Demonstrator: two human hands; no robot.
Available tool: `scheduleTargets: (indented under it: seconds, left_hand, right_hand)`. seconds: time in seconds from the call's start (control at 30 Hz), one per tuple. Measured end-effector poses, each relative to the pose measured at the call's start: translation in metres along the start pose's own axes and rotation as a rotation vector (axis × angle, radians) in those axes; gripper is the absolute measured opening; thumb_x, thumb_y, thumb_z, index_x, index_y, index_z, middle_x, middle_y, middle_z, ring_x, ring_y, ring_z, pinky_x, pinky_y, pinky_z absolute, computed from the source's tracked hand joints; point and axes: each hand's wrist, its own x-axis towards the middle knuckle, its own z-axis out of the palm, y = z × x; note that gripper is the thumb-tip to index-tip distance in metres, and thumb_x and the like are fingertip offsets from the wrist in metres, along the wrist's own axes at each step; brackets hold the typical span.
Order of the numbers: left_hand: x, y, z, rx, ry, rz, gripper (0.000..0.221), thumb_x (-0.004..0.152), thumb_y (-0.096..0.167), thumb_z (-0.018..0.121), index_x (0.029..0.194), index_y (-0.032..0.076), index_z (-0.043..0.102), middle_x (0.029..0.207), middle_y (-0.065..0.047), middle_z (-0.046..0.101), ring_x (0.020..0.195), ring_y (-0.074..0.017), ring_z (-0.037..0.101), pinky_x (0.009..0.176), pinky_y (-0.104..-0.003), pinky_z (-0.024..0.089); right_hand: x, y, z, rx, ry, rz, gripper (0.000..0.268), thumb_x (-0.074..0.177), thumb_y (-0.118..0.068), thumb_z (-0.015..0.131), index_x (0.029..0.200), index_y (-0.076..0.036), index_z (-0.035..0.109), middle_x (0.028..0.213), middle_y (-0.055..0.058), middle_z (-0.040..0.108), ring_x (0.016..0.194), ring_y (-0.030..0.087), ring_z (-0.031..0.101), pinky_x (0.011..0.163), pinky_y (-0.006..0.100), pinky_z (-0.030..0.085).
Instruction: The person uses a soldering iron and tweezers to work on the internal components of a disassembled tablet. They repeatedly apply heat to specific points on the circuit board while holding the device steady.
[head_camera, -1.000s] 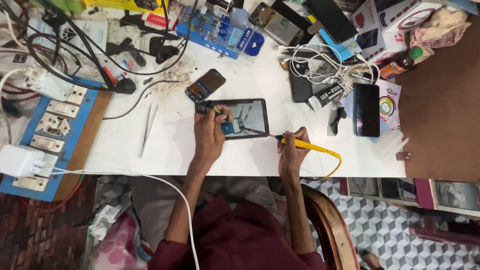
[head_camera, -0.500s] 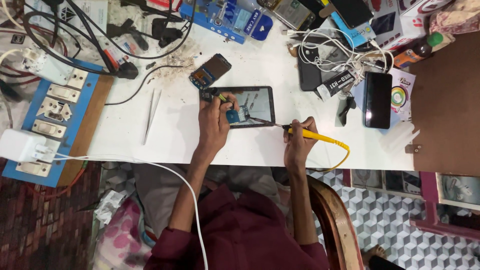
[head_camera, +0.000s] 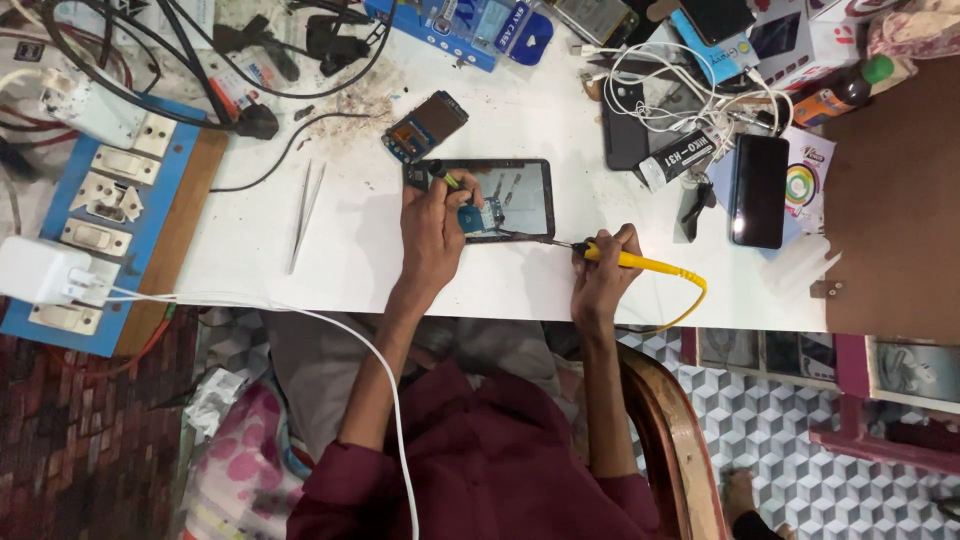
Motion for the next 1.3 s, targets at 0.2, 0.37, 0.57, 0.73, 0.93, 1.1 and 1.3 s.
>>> scheduleTargets:
  seconds: [0.2, 0.37, 0.57, 0.73, 0.93, 1.1, 1.3]
  left_hand:
    - [-0.001, -0.001, 0.000, 0.011, 0.001, -0.031, 0.016, 0.104, -0.001, 0.044, 0.111, 0.002, 0.058, 0.088, -0.007, 0.073, 0.086, -0.0224, 0.070, 0.091, -0.041, 0.041]
    - [0.000, -0.002, 0.000, -0.064, 0.014, -0.032, 0.019, 0.104, -0.003, 0.042, 0.114, 0.003, 0.057, 0.093, -0.007, 0.073, 0.090, -0.0229, 0.069, 0.094, -0.037, 0.047]
    - [-0.001, -0.005, 0.002, -0.092, 0.010, -0.038, 0.019, 0.105, -0.005, 0.042, 0.113, 0.003, 0.056, 0.093, -0.008, 0.071, 0.092, -0.0241, 0.068, 0.092, -0.037, 0.049]
    - [0.001, -0.009, 0.000, -0.050, -0.012, 0.034, 0.019, 0.104, -0.007, 0.042, 0.111, 0.001, 0.057, 0.090, -0.011, 0.072, 0.083, -0.0278, 0.066, 0.086, -0.039, 0.047]
    - [0.008, -0.004, -0.003, -0.102, -0.063, 0.025, 0.020, 0.103, -0.007, 0.039, 0.112, -0.002, 0.056, 0.088, -0.013, 0.069, 0.076, -0.0276, 0.066, 0.076, -0.035, 0.052]
    - [0.010, -0.004, -0.008, -0.173, -0.098, 0.022, 0.023, 0.100, -0.011, 0.036, 0.114, -0.003, 0.053, 0.092, -0.015, 0.066, 0.087, -0.0285, 0.068, 0.090, -0.036, 0.055]
    - [0.014, -0.010, -0.005, -0.270, -0.113, 0.037, 0.024, 0.104, -0.009, 0.036, 0.120, -0.004, 0.054, 0.095, -0.017, 0.065, 0.087, -0.0296, 0.067, 0.096, -0.036, 0.053]
  right_hand:
    - [0.003, 0.004, -0.004, 0.036, 0.015, -0.034, 0.026, 0.106, -0.013, 0.054, 0.086, -0.013, 0.038, 0.068, -0.001, 0.042, 0.052, 0.007, 0.036, 0.049, 0.025, 0.038]
    - [0.003, 0.009, -0.011, 0.149, 0.017, -0.053, 0.026, 0.113, -0.024, 0.058, 0.095, -0.007, 0.049, 0.065, -0.002, 0.042, 0.054, 0.008, 0.039, 0.056, 0.027, 0.043]
    - [-0.002, 0.010, -0.013, 0.030, -0.130, -0.089, 0.030, 0.110, -0.032, 0.062, 0.121, -0.006, 0.052, 0.083, 0.004, 0.055, 0.074, 0.012, 0.055, 0.073, 0.030, 0.051]
    - [-0.001, 0.013, -0.013, 0.008, -0.037, -0.091, 0.029, 0.110, -0.028, 0.062, 0.125, -0.005, 0.054, 0.086, 0.004, 0.056, 0.072, 0.010, 0.052, 0.065, 0.027, 0.045]
    - [0.005, 0.013, -0.008, 0.217, 0.072, -0.051, 0.033, 0.108, -0.037, 0.057, 0.116, -0.005, 0.057, 0.077, 0.003, 0.055, 0.068, 0.012, 0.055, 0.063, 0.028, 0.048]
    - [0.007, 0.006, 0.001, 0.149, 0.069, -0.073, 0.027, 0.110, -0.033, 0.060, 0.108, -0.006, 0.055, 0.076, 0.002, 0.050, 0.068, 0.011, 0.050, 0.064, 0.027, 0.045]
    - [0.017, 0.006, 0.012, 0.196, 0.164, -0.043, 0.035, 0.111, -0.032, 0.061, 0.088, -0.013, 0.044, 0.062, -0.004, 0.037, 0.053, 0.008, 0.037, 0.053, 0.026, 0.037]
